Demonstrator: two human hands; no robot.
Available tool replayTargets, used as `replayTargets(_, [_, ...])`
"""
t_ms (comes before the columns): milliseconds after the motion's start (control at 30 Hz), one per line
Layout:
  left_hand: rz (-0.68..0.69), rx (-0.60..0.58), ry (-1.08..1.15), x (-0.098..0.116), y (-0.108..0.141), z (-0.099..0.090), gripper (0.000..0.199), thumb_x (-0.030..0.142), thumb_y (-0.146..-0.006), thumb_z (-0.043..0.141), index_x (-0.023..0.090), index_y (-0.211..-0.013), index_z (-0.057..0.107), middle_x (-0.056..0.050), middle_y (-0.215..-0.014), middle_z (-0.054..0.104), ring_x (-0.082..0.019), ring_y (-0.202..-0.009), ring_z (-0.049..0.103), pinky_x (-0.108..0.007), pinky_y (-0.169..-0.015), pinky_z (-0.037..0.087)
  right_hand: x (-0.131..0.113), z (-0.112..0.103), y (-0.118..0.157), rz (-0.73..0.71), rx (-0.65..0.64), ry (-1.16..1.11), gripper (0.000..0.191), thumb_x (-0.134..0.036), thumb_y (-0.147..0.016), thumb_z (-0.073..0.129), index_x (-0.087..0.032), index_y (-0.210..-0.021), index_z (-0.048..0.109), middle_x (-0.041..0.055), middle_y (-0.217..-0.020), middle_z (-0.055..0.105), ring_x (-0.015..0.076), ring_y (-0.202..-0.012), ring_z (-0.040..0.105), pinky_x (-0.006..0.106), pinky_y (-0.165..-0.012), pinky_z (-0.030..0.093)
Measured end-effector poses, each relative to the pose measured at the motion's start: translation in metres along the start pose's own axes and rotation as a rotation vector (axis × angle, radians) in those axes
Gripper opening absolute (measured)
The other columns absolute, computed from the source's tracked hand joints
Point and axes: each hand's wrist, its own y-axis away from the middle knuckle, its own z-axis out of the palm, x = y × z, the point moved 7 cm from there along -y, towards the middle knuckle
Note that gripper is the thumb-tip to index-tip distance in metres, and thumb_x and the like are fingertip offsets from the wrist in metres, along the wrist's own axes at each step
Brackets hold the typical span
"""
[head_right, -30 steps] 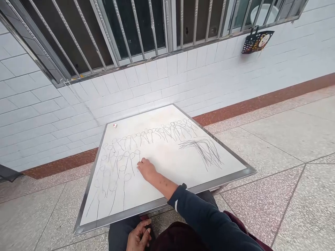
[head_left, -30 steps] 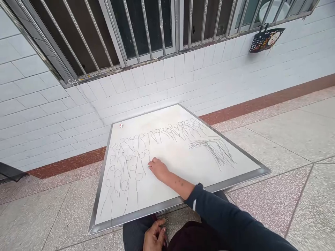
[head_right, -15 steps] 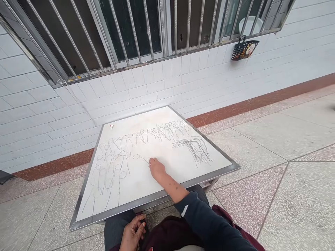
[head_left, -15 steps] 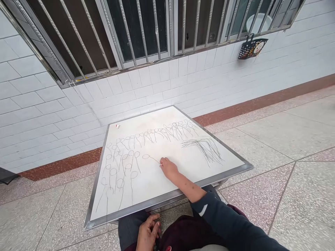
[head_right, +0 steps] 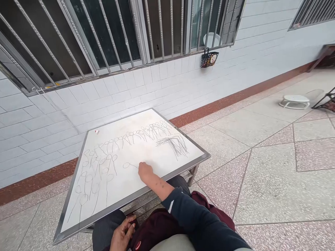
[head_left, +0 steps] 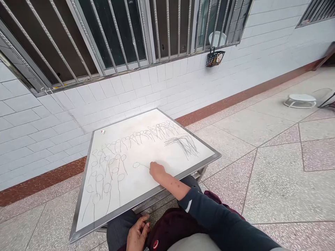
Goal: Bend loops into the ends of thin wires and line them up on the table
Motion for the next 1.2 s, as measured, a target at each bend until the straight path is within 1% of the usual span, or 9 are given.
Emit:
replayTargets(133, [0.016,-0.001,0.057,0.018,0.006,0.003,0.046,0.056,-0.07,0.065,0.019,-0.097,0.073,-0.001,-0.062,0.062,-0.016,-0.061,0.057,-0.026,-0.062,0.047,0.018,-0.004,0.026,0.07,-0.076,-0.054,0.03,-0.032,-0.093,0.054,-0.016,-0.118,0.055,0.0085,-0.118,0.057,0.0194,-0.098,0.06,0.04,-0.083,0.052])
replayTargets(333, [0.0,0.03,0.271,0.059,0.015,0.0,0.048,0.049,-0.071,0.068,0.013,-0.103,0.07,-0.003,-0.068,0.064,-0.014,-0.059,0.056,-0.023,-0.048,0.042,0.006,-0.022,0.074,-0.101,-0.033,-0.271,0.015,-0.018,-0.088,0.053,-0.017,-0.101,0.061,0.0029,-0.097,0.065,0.0134,-0.084,0.059,0.027,-0.078,0.047])
replayTargets(433, [0.003,0.204,0.432,0.086,0.014,-0.025,0.052,0.046,-0.076,0.066,0.013,-0.116,0.062,-0.005,-0.082,0.066,-0.014,-0.071,0.059,-0.022,-0.057,0.045,-0.01,-0.031,0.106,-0.184,-0.026,-0.392,0.018,-0.021,-0.088,0.048,-0.021,-0.101,0.06,0.0004,-0.09,0.064,0.0109,-0.071,0.057,0.022,-0.066,0.045])
replayTargets(533, [0.02,0.358,0.607,0.114,0.01,-0.05,0.062,0.041,-0.079,0.066,0.02,-0.133,0.045,-0.009,-0.113,0.063,-0.015,-0.095,0.06,-0.023,-0.076,0.047,-0.025,-0.042,0.135,-0.241,-0.055,-0.616,0.016,-0.026,-0.086,0.048,-0.021,-0.095,0.06,-0.0002,-0.084,0.062,0.0107,-0.066,0.054,0.021,-0.058,0.041])
replayTargets(667, [0.052,0.362,0.802,0.15,0.007,-0.056,0.057,0.038,-0.077,0.069,0.023,-0.129,0.05,-0.013,-0.132,0.055,-0.019,-0.111,0.057,-0.029,-0.085,0.048,-0.039,-0.046,0.16,-0.239,-0.217,-0.937,0.014,-0.032,-0.082,0.055,-0.02,-0.088,0.058,-0.0021,-0.075,0.054,0.0082,-0.057,0.044,0.02,-0.051,0.034])
replayTargets(833, [0.109,0.416,0.941,0.171,0.009,-0.048,0.045,0.033,-0.074,0.073,0.024,-0.116,0.061,-0.008,-0.117,0.064,-0.012,-0.092,0.063,-0.022,-0.077,0.047,-0.041,-0.04,0.172,-0.177,-0.38,-1.098,0.02,-0.039,-0.082,0.056,-0.02,-0.089,0.054,-0.0061,-0.07,0.043,0.0041,-0.045,0.023,0.019,-0.043,0.02])
replayTargets(1000, [0.156,0.485,0.965,0.178,0.013,-0.051,0.042,0.027,-0.07,0.076,0.018,-0.109,0.064,-0.004,-0.091,0.07,-0.011,-0.083,0.064,-0.023,-0.075,0.048,-0.042,-0.051,0.177,-0.319,-0.287,-0.96,0.019,-0.038,-0.087,0.054,-0.019,-0.091,0.056,-0.0025,-0.076,0.046,0.0094,-0.065,0.04,0.022,-0.06,0.034])
replayTargets(1067, [0.174,0.497,0.931,0.184,0.017,-0.052,0.042,0.028,-0.071,0.075,0.017,-0.11,0.064,-0.004,-0.089,0.07,-0.012,-0.081,0.064,-0.024,-0.074,0.049,-0.047,-0.054,0.18,-0.383,-0.259,-0.9,0.019,-0.038,-0.088,0.054,-0.019,-0.093,0.056,-0.0009,-0.081,0.049,0.0118,-0.074,0.044,0.024,-0.068,0.037])
replayTargets(1200, [0.205,0.486,0.724,0.2,0.027,-0.047,0.04,0.031,-0.077,0.069,0.018,-0.114,0.062,-0.004,-0.089,0.07,-0.016,-0.085,0.064,-0.026,-0.072,0.05,-0.056,-0.057,0.18,-0.426,-0.204,-0.872,0.021,-0.037,-0.087,0.055,-0.02,-0.1,0.054,0.0,-0.084,0.052,0.0129,-0.075,0.046,0.025,-0.069,0.038])
